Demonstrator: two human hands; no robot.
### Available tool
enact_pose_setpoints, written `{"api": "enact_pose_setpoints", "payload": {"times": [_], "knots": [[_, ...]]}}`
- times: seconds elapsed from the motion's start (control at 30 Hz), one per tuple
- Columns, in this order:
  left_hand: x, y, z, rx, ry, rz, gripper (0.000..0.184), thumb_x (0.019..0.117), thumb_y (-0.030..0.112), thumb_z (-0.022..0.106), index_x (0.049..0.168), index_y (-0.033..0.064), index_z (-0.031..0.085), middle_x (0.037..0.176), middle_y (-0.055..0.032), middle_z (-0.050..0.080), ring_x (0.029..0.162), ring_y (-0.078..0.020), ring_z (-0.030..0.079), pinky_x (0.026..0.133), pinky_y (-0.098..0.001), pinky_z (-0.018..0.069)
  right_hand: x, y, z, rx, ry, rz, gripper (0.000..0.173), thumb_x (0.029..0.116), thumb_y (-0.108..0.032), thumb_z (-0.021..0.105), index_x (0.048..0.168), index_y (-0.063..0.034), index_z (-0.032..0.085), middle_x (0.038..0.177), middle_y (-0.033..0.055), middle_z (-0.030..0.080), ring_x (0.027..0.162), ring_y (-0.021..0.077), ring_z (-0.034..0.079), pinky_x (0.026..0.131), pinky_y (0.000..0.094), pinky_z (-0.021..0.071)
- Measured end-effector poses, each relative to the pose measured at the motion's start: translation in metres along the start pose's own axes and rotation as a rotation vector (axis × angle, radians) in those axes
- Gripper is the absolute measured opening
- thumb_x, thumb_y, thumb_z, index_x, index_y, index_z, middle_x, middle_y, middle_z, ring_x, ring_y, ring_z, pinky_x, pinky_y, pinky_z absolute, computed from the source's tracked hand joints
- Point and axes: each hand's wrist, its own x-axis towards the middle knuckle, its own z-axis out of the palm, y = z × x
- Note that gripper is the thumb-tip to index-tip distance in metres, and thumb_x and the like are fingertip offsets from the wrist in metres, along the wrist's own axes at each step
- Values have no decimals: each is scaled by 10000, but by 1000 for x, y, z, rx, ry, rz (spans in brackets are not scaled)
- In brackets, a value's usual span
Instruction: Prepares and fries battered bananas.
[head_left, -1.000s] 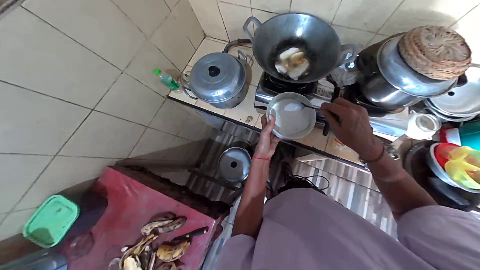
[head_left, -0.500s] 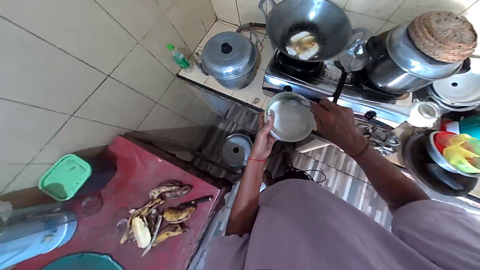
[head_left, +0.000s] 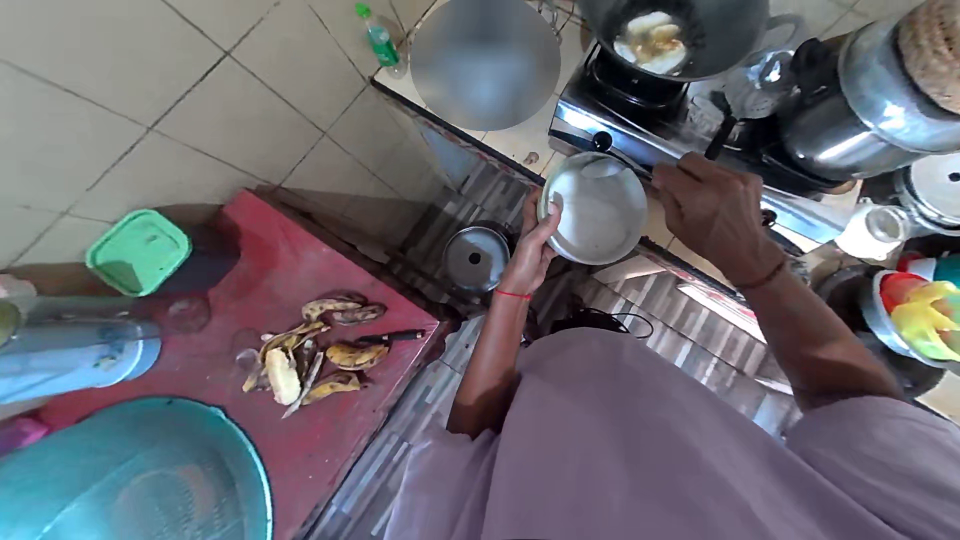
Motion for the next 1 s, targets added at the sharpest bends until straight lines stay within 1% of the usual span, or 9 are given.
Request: {"api": "enact_pose_setpoints", "payload": {"times": [0.13, 0.27, 0.37, 0.47, 0.63, 0.77, 0.87, 0.93, 1.0], "knots": [[1, -2, 4, 42, 59, 40, 711, 967, 368, 575, 1552, 221, 198, 1331, -73, 570, 1071, -152, 658, 863, -329, 594, 11, 14, -2, 43, -170, -35, 198, 980, -47, 526, 932, 50, 691, 838, 253, 649, 642, 452, 653, 476, 577, 460], [4, -7, 13, 13, 156, 53, 667, 985, 354, 543, 1545, 233, 201, 1323, -64, 570, 1049, -137, 661, 850, -314, 593, 26, 49, 1, 277, -426, 24, 186, 992, -56, 582, 972, 30, 745, 912, 250, 710, 841, 461, 700, 724, 668, 523], [5, -18, 22, -41, 188, 57, 649, 1005, 370, 519, 1552, 247, 192, 1332, -62, 565, 1074, -140, 656, 867, -321, 591, 30, 71, 15, 519, -529, 101, 155, 997, -67, 629, 1005, 5, 766, 927, 204, 732, 881, 353, 709, 831, 589, 544], [7, -27, 30, -78, 208, 61, 684, 988, 423, 534, 1553, 251, 190, 1336, -52, 569, 1088, -144, 653, 867, -330, 595, 33, 84, 24, 641, -615, 145, 140, 987, -76, 643, 960, -9, 762, 870, 157, 713, 821, 264, 672, 783, 518, 526], [7, -43, 43, -80, 273, 51, 634, 993, 416, 520, 1525, 257, 213, 1285, -57, 600, 1043, -149, 672, 824, -313, 600, 33, 99, 26, 711, -701, 180, 181, 1010, -109, 610, 1002, -10, 761, 927, 153, 725, 877, 260, 684, 826, 530, 536], [3, -55, 51, -119, 297, 84, 635, 977, 405, 549, 1507, 257, 232, 1264, -47, 607, 1035, -145, 676, 821, -318, 607, 33, 111, 20, 692, -589, 63, 194, 1008, -109, 599, 1010, 5, 755, 915, 171, 729, 846, 269, 696, 821, 528, 550], [-1, -62, 55, -148, 314, 106, 621, 984, 413, 539, 1503, 259, 235, 1250, -48, 615, 1024, -147, 682, 819, -315, 609, 30, 109, 14, 575, -462, -119, 195, 1007, -79, 587, 1023, 38, 742, 962, 226, 725, 872, 353, 706, 812, 570, 554], [-5, -67, 57, -174, 321, 107, 635, 989, 442, 523, 1519, 266, 220, 1263, -56, 614, 1029, -154, 681, 819, -319, 608, 25, 101, 14, 450, -377, -259, 231, 1008, -81, 544, 1024, 55, 730, 968, 264, 711, 847, 440, 709, 715, 625, 546], [-10, -70, 59, -191, 336, 95, 661, 978, 463, 530, 1523, 269, 210, 1275, -62, 610, 1036, -163, 679, 817, -322, 609, 19, 95, 14, 350, -306, -344, 273, 1029, -116, 488, 1016, 49, 705, 902, 257, 669, 741, 450, 679, 565, 599, 502]]}}
